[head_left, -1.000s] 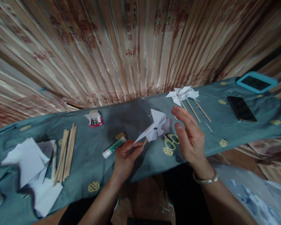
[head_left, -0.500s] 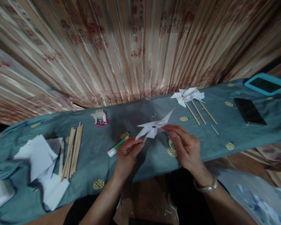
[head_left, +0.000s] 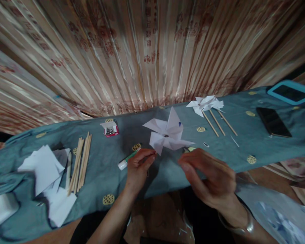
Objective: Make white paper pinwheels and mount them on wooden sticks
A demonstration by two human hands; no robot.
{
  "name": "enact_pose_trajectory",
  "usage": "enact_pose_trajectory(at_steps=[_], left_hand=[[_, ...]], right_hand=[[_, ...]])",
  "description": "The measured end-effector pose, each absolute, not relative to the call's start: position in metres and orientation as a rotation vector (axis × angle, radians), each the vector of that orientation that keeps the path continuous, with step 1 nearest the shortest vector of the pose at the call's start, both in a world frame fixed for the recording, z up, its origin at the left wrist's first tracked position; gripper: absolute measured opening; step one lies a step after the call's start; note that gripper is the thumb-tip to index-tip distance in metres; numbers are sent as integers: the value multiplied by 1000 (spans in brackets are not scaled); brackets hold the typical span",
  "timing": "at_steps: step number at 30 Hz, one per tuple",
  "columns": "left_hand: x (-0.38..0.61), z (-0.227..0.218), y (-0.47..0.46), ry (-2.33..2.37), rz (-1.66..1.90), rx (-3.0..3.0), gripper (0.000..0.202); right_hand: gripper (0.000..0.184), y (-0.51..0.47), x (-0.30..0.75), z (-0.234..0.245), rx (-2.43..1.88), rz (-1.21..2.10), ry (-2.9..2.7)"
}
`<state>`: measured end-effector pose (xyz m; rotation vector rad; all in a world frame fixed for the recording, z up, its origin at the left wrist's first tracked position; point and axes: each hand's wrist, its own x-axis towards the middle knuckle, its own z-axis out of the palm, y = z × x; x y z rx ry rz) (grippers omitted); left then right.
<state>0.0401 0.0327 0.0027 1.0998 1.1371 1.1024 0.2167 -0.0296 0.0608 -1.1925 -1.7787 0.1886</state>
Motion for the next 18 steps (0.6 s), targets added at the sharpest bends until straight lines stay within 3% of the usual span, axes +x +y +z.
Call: enact_pose_trajectory(at_steps=[3,6,13,18], left_hand=[[42,1,32,1129,1109,1111,5],[43,-1,31,1119,1114,1115,4],[40,-3,32,1114,1120,1148,3],[39,-5,34,1116,1131,1168,6]], right_hand=[[41,-33,224,68,-1308,-118,-1680],[48,-25,230,63,-1392,-271,-1665],[42,-12,230,42,-1326,-216,-1769],[25,-12,217,33,-1284,-160,-1824]])
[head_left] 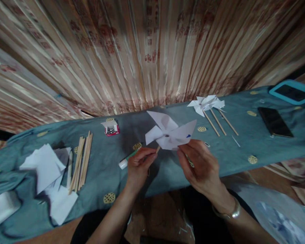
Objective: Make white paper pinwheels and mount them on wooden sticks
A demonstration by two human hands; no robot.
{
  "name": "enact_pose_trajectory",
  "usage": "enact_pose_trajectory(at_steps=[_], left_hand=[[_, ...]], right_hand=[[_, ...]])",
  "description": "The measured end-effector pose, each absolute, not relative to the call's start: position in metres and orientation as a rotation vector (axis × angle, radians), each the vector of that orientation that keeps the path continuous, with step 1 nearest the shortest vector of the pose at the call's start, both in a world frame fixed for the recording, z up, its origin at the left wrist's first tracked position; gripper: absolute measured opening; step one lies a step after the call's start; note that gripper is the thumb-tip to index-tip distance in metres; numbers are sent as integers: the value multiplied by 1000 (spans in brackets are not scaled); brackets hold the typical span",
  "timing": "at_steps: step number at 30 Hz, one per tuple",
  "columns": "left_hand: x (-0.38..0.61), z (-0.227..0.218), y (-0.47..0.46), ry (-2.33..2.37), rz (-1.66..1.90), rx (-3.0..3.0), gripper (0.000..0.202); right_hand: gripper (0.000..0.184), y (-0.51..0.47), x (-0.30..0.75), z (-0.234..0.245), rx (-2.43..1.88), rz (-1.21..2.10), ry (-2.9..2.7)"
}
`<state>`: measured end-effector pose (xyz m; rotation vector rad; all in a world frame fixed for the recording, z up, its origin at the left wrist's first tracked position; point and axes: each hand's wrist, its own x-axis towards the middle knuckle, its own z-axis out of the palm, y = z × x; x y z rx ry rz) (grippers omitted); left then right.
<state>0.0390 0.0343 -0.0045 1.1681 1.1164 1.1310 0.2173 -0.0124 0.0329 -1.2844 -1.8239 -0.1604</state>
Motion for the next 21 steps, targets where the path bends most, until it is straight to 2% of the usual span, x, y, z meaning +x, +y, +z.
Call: enact_pose_trajectory(at_steps=[3,7,10,16,19,21], left_hand=[[38,-4,35,1118,1124,1210,8],[36,-2,35,1147,1131,1217,8],[35,-3,34,1153,1107,1225,7],[37,-8,34,1092,1142,1235,7],[38,-8,33,1078,1130,1258,6],[38,-7,32,1087,1123,1254,6]], right_hand=[[13,-14,204,31,-1284,-92,-1956],[20,-24,193,46,-1238,8,-2062],[7,-34,198,66,-1161,-86,-1971],[49,-32,220,74,-1378,-385,-1794],[61,-26,224,67,-1441,-411,-1781],[63,-25,225,64,-1445,-395,-1790]])
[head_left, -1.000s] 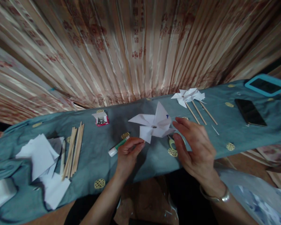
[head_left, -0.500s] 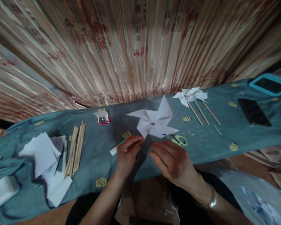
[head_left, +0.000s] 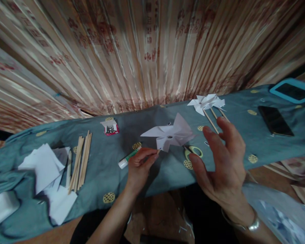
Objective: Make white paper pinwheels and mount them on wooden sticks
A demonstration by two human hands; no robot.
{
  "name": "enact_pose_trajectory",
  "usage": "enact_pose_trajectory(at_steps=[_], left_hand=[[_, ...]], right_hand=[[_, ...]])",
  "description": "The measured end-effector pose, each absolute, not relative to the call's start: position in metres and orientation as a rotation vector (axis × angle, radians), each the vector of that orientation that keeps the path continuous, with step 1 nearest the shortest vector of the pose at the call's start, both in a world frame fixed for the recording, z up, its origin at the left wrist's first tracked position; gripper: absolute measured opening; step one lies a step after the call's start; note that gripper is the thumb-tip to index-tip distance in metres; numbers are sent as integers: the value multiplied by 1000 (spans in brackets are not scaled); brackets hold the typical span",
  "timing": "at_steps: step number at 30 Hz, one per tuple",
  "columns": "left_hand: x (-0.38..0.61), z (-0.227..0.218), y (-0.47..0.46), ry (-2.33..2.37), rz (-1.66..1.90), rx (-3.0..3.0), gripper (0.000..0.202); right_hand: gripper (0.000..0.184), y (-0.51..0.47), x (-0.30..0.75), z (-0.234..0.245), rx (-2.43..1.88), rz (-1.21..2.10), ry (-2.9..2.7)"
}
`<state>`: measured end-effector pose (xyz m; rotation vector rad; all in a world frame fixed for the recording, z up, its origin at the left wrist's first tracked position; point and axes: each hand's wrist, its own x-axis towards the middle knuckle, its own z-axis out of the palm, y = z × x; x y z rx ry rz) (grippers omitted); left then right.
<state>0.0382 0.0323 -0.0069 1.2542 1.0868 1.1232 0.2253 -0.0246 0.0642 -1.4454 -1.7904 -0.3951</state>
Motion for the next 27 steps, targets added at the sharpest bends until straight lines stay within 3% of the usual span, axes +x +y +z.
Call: enact_pose_trajectory(at_steps=[5,13,17,23,27], left_hand=[[39,-4,32,1105,1122,1233,4],[37,-7,34,1119,1142,1200,5],[37,-8,34,1112,1143,1226,5],[38,-5,33,1095,1126,1238,5],[39,-4,33,1104,1114,1220,5]], right_hand=[[53,-21,228,54,-1504,-325,-1816],[17,-22,217,37,-1391,-159,-1835],[16,-22,221,39,-1409,-27,-1718],[14,-20,228,43,-1421,456,-1356],[13,-20,227,44,-1400,433,-1264]])
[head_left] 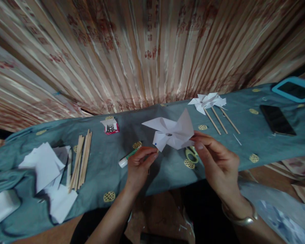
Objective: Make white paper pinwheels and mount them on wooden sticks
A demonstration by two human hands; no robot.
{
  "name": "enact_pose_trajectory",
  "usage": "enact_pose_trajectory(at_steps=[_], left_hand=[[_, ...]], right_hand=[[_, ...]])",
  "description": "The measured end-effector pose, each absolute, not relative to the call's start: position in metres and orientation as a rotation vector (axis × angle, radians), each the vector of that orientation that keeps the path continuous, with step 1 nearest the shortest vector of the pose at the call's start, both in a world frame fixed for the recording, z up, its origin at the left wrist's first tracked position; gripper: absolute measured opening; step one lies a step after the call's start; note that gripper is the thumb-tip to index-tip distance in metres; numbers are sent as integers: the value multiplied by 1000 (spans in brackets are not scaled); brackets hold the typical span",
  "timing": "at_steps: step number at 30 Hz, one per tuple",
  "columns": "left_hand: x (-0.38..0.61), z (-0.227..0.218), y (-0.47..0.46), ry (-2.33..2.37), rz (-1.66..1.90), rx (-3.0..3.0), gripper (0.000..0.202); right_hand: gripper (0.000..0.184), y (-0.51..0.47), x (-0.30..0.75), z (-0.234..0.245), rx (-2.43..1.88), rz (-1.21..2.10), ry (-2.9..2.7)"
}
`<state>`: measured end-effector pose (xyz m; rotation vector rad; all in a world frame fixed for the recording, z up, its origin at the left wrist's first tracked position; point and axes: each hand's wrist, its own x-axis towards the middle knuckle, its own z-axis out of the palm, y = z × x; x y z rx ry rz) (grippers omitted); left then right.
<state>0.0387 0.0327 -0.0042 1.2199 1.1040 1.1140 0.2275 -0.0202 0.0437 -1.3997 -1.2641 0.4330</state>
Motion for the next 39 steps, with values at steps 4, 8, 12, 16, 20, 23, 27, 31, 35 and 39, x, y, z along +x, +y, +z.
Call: enact_pose_trajectory(at_steps=[4,8,12,16,20,23,27,31,35,39], left_hand=[[38,-5,33,1101,1121,1224,5],[37,-4,33,1130,1114,1258,4],[37,-4,33,1146,1114,1258,5],[38,-4,33,1132,1119,1233,6],[38,-4,33,1120,1107,1234,7],[37,-2,33,1118,1094,1252,6],[38,-1,32,1123,1083,1252,7],[38,0,32,1110,1088,1245,8],[38,0,32,1107,1083,1258,7],[38,1,31,1129,1049,1233,10]], right_hand=[[18,-19,228,42,-1424,264,-1372],[15,-19,220,41,-1417,142,-1624],[11,-22,210,41,-1417,223,-1729],[15,-22,216,41,-1513,231,-1615],[17,-18,227,41,-1539,277,-1535],[17,-17,230,45,-1520,344,-1479],[18,-19,231,51,-1501,546,-1368],[21,-20,233,50,-1499,707,-1281],[21,-19,237,47,-1474,753,-1220],[22,-16,241,45,-1422,793,-1190]])
